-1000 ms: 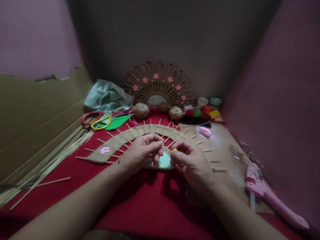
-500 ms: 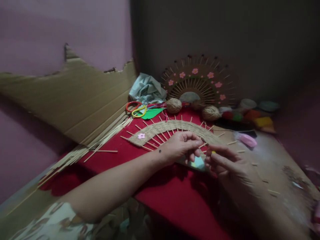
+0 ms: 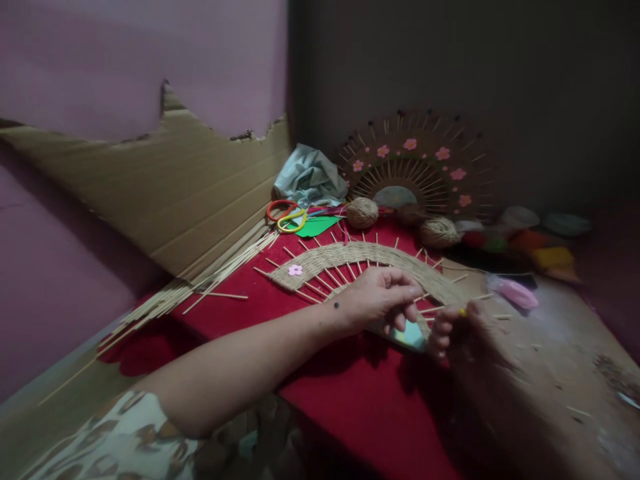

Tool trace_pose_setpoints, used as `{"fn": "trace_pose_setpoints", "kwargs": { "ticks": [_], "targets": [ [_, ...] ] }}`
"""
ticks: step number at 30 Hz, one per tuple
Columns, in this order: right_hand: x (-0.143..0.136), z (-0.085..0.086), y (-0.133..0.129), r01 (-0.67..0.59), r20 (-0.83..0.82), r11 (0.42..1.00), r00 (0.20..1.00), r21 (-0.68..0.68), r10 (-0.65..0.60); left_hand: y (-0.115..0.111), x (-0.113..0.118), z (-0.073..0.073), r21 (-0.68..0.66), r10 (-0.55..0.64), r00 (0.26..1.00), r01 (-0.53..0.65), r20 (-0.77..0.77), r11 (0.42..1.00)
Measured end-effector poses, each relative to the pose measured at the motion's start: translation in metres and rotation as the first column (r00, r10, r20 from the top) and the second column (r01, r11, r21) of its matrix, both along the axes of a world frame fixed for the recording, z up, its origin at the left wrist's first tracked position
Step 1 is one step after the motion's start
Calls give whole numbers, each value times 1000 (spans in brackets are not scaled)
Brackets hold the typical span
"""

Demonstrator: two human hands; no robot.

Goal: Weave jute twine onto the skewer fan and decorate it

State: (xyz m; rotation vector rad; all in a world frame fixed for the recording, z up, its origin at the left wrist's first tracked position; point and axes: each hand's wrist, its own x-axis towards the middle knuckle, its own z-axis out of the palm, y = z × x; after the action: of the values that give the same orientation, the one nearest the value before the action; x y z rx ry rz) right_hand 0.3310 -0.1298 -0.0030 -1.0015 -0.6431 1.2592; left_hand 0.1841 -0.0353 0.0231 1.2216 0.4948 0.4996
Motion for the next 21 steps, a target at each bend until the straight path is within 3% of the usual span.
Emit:
{"fn": "trace_pose_setpoints", "kwargs": {
  "ticks": [4, 15, 21],
  "targets": [
    [-1, 3, 1, 11, 55, 997, 998, 71, -15, -1, 0, 1, 2, 5, 1000, -5, -23, 1000],
    [0, 1, -1, 34, 77, 999, 996, -4, -33, -2, -1, 4, 11, 25, 999, -25, -26, 1000],
    [-4, 2, 1, 15, 55, 997, 998, 81, -19, -3, -2, 8, 5, 38, 999, -38, -38, 999]
  ]
}}
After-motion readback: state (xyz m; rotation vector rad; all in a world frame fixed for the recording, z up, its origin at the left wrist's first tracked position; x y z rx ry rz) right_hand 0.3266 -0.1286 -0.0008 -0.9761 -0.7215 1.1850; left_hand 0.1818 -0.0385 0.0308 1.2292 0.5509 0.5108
